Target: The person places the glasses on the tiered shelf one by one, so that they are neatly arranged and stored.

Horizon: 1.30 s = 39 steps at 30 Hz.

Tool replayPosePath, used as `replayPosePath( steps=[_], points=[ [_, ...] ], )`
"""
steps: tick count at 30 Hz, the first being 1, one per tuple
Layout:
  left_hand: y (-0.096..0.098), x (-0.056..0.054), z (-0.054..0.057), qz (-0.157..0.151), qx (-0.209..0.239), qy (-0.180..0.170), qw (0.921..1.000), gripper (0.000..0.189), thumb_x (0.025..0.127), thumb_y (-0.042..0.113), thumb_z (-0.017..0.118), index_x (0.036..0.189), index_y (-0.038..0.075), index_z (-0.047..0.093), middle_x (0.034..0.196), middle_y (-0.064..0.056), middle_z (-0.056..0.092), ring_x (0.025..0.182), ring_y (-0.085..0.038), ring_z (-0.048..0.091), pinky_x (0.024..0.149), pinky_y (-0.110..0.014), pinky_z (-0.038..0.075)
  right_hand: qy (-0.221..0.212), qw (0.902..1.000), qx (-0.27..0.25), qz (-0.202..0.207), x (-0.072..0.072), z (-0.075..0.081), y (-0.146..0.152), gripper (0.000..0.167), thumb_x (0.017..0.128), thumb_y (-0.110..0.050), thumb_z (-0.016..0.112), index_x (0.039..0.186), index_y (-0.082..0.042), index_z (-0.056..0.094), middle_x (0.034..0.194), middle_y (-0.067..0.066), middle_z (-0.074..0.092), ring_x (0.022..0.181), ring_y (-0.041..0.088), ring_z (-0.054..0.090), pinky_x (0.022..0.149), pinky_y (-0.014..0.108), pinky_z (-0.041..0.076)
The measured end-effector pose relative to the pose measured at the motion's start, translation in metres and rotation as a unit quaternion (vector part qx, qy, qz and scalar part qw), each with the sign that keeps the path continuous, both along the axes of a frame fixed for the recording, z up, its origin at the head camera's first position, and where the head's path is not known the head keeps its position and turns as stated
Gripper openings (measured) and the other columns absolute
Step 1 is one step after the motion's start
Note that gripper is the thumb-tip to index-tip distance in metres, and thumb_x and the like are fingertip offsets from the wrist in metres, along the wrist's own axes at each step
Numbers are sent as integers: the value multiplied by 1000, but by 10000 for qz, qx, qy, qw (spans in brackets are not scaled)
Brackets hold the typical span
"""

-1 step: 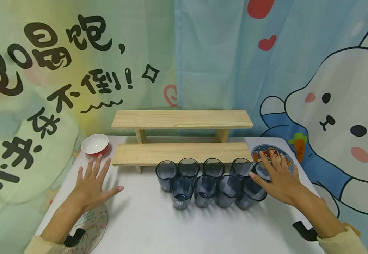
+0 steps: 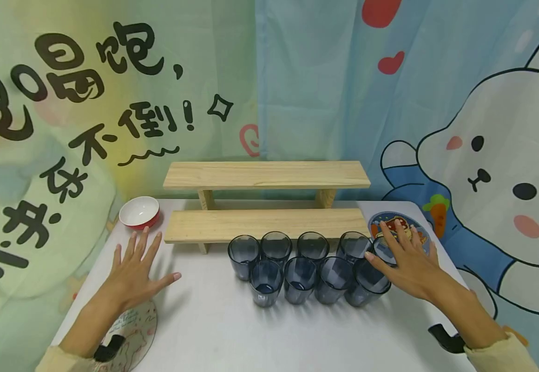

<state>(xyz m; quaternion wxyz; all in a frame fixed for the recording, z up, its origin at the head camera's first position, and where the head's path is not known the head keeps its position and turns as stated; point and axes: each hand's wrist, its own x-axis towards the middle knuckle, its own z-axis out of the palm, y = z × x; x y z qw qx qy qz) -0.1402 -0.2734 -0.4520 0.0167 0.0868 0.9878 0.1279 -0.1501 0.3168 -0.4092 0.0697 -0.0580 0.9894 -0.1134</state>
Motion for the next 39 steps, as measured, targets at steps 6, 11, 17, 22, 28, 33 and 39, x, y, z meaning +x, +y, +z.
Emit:
replayPosePath(
  steps=[6,11,17,22,28,33,39],
  points=[
    [1,1,1,-4,-5,10,10000,114,92,74,61,169,6,13,175,-27,0,160,-53,3,122,-77,0,-34,10000,-41,-18,0,-1,2,100,103,-72,43,170,-12,2,171,33,-7,151,68,-6,108,90,-7],
    [1,0,0,-6,100,27,9999,113,93,72,63,169,3,14,174,-29,2,159,-53,3,123,-76,0,-57,9999,-135,-22,0,-2,5,99,103,-71,43,170,-13,-1,171,32,-9,151,67,-8,108,90,-8],
    [-2,-7,-2,13,378,95,9992,111,93,62,70,167,-3,16,172,-32,8,159,-53,8,124,-75,4,58,9992,-385,-11,-1,0,13,98,105,-66,46,170,-12,-5,172,33,-8,151,67,-5,109,89,-6],
    [-6,-16,-5,-36,834,136,9964,107,97,51,73,165,-8,15,171,-35,11,157,-55,15,123,-74,16,92,9973,-731,0,0,5,20,97,107,-61,47,169,-5,-2,171,35,-1,151,68,6,111,89,7],
    [-10,-32,-16,92,1616,33,9868,106,98,42,75,163,-13,12,168,-38,15,155,-58,18,122,-73,21,239,9941,-999,-352,14,5,28,88,110,-57,44,169,-4,7,165,40,22,139,70,33,101,87,33],
    [-9,-44,-24,392,1916,27,9807,106,98,39,76,163,-13,10,167,-39,17,153,-59,21,121,-73,22,902,9831,-1285,-937,32,-2,30,76,112,-50,44,163,4,26,152,41,38,130,64,43,94,83,43],
    [-5,-58,-35,582,2388,-22,9693,106,98,41,76,165,-9,11,168,-37,20,151,-58,29,121,-71,27,1400,9651,-1670,-1451,52,-19,26,65,114,-43,41,154,8,40,145,37,47,127,58,50,97,76,47]
  ],
)
